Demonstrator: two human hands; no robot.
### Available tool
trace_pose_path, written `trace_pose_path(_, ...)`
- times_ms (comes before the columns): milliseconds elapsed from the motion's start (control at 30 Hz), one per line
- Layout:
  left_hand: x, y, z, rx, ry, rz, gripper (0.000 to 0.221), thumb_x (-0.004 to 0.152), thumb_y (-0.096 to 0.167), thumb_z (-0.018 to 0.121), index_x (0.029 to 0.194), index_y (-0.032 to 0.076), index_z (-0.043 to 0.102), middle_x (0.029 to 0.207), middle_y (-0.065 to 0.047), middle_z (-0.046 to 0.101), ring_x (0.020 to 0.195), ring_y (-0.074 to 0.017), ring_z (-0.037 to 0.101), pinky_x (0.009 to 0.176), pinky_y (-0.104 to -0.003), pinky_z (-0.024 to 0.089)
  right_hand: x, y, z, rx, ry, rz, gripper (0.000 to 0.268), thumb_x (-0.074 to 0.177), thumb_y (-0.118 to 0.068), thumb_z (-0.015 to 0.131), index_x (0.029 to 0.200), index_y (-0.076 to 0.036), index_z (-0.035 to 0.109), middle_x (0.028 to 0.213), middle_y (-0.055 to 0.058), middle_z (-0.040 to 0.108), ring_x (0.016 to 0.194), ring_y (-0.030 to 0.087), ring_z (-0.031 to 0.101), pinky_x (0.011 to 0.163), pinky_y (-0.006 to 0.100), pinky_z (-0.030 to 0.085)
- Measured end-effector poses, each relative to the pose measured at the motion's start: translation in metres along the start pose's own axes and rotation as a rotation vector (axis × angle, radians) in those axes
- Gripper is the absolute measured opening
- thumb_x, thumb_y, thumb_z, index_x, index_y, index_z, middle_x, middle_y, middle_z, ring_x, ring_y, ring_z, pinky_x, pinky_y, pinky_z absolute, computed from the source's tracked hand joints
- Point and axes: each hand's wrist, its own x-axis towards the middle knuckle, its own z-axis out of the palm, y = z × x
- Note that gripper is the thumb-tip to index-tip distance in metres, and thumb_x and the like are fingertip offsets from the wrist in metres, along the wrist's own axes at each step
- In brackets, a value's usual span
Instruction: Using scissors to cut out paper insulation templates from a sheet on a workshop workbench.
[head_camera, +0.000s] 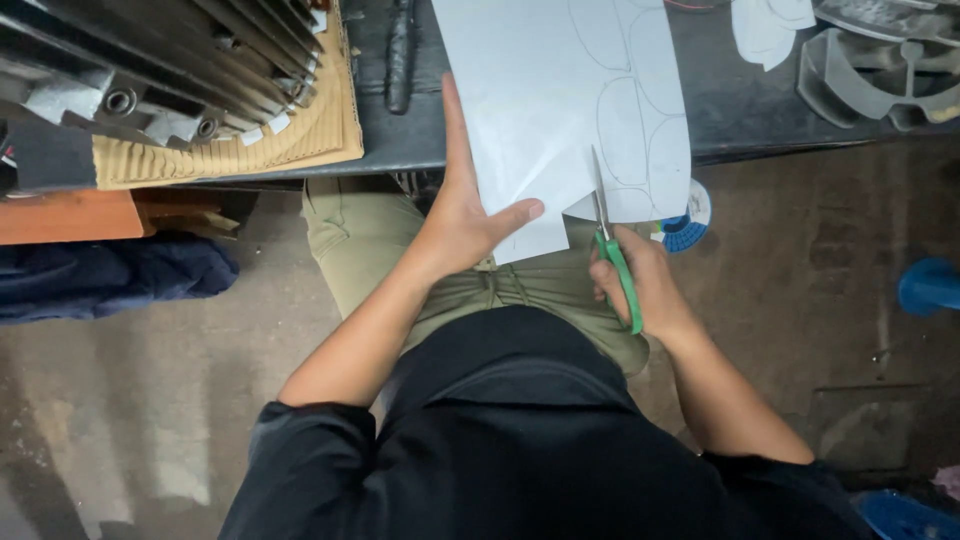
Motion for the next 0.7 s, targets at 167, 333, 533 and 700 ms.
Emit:
trace_pose_path(167, 0.001, -0.003, -0.004, -0.015, -0.023, 0.025, 0.117, 0.100, 0.016, 0.078, 0.156, 0.018, -0.024, 0.167, -0.007, -0.029, 0.161, -0.0266, -0.021, 0.135, -0.048, -0.007, -0.003, 0.004, 0.010, 0.075, 0.032, 0.023, 0.067, 0.091, -0.070, 0.037, 0.092, -0.005, 0.057, 0.065, 0.004, 0.061, 0.052, 0.015, 0.064, 0.053, 0.028, 0.049)
trace_pose_path(333, 0.003, 0.000, -0.005, -0.040, -0.059, 0.022, 0.115, 0.099, 0.015, 0.077, 0.157, 0.016, -0.023, 0.168, -0.007, -0.029, 0.162, -0.0260, -0.020, 0.135, -0.047, -0.007, -0.005, 0.011, 0.008, 0.141, 0.009, 0.087, 0.079, 0.082, -0.082, 0.034, 0.093, -0.007, 0.058, 0.063, 0.006, 0.064, 0.055, 0.016, 0.064, 0.055, 0.029, 0.051)
trace_pose_path(533, 0.005, -0.002, -0.002, -0.064, -0.085, 0.046, 0.113, 0.102, 0.019, 0.076, 0.157, 0.021, -0.023, 0.168, -0.006, -0.030, 0.163, -0.0265, -0.021, 0.136, -0.050, -0.006, -0.004, 0.022, 0.014, 0.232, 0.024, 0.103, 0.079, 0.081, -0.082, 0.039, 0.091, -0.006, 0.058, 0.064, 0.005, 0.060, 0.055, 0.014, 0.062, 0.053, 0.028, 0.052)
trace_pose_path(700, 0.006, -0.002, 0.000, -0.031, -0.072, 0.033, 0.115, 0.101, 0.019, 0.077, 0.156, 0.019, -0.024, 0.167, -0.005, -0.031, 0.161, -0.0262, -0.024, 0.135, -0.050, -0.010, -0.002, 0.037, 0.022, 0.229, 0.145, 0.188, 0.042, 0.093, -0.047, 0.057, 0.087, -0.005, 0.056, 0.079, 0.003, 0.059, 0.049, 0.013, 0.058, 0.041, 0.027, 0.051)
